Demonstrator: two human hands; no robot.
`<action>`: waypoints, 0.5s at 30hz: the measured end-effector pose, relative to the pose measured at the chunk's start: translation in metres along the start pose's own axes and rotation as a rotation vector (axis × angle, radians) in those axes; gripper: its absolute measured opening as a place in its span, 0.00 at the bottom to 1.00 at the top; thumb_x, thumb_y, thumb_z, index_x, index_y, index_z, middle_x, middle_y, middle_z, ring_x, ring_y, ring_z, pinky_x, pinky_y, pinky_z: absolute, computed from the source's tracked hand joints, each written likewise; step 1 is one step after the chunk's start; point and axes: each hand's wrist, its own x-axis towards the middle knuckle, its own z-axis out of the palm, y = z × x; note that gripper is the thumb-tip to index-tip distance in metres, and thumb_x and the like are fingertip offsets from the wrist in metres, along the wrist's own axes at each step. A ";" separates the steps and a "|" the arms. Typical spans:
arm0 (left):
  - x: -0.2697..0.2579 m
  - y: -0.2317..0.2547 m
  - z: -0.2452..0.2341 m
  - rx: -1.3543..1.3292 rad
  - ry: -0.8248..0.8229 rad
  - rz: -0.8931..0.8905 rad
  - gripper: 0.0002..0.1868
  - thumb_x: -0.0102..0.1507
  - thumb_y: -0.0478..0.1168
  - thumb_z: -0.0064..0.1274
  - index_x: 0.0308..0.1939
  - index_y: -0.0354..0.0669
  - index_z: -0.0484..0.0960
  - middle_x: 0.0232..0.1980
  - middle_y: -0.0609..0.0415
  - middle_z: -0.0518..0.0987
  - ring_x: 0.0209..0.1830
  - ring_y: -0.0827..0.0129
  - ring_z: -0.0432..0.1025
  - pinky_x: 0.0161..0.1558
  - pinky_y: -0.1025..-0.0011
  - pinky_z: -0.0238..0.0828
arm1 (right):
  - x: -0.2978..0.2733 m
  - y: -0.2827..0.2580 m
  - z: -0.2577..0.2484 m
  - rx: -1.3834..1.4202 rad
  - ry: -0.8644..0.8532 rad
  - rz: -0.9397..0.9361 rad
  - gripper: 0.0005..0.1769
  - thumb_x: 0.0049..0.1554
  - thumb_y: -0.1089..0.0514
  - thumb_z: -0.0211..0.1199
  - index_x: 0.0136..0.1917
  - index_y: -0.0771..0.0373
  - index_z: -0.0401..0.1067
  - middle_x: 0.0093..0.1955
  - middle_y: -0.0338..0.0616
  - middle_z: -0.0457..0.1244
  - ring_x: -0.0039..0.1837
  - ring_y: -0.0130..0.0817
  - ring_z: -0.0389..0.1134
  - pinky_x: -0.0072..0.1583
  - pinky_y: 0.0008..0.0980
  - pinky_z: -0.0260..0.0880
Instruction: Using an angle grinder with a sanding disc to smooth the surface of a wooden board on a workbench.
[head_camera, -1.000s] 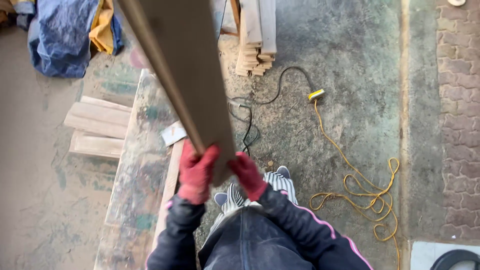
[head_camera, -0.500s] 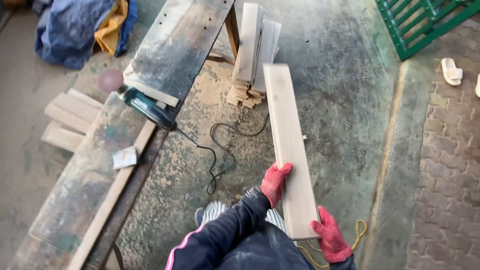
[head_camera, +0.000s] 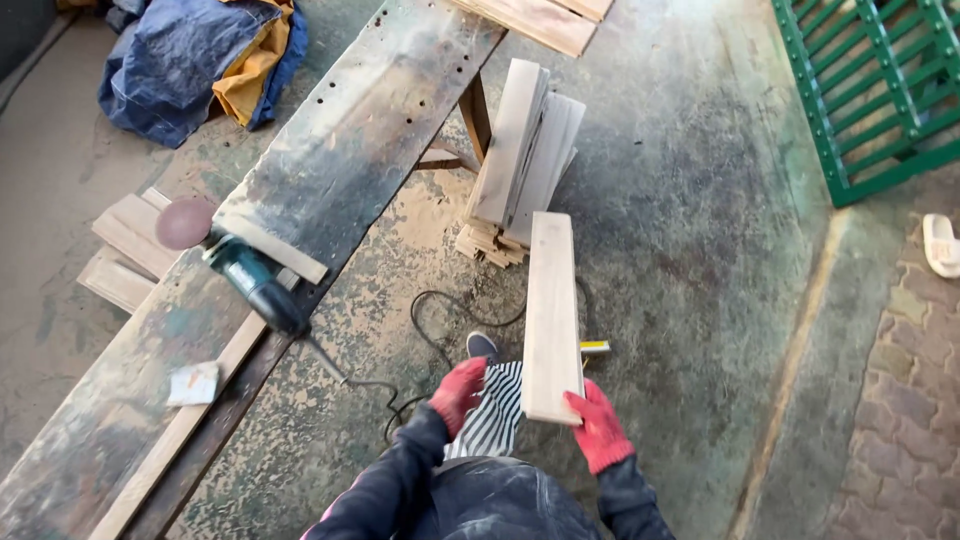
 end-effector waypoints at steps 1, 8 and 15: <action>0.004 0.009 -0.011 -0.100 -0.008 0.044 0.20 0.65 0.49 0.51 0.58 0.48 0.80 0.47 0.57 0.77 0.40 0.72 0.66 0.40 0.73 0.60 | 0.036 -0.009 0.002 -0.025 -0.040 -0.031 0.25 0.54 0.71 0.57 0.66 0.76 0.67 0.60 0.61 0.66 0.55 0.44 0.65 0.56 0.36 0.65; 0.052 0.046 -0.039 -0.448 0.230 0.057 0.14 0.67 0.43 0.52 0.55 0.44 0.80 0.37 0.54 0.76 0.31 0.69 0.67 0.33 0.72 0.61 | 0.273 -0.073 0.047 -0.019 -0.161 -0.002 0.23 0.54 0.70 0.60 0.64 0.69 0.70 0.57 0.55 0.68 0.49 0.41 0.68 0.49 0.35 0.71; 0.091 0.079 -0.009 -0.197 0.445 -0.009 0.25 0.65 0.43 0.54 0.65 0.37 0.81 0.53 0.48 0.83 0.48 0.65 0.73 0.50 0.69 0.69 | 0.449 -0.090 0.118 -0.019 -0.174 0.001 0.20 0.55 0.68 0.62 0.62 0.67 0.70 0.55 0.51 0.68 0.49 0.38 0.68 0.48 0.31 0.69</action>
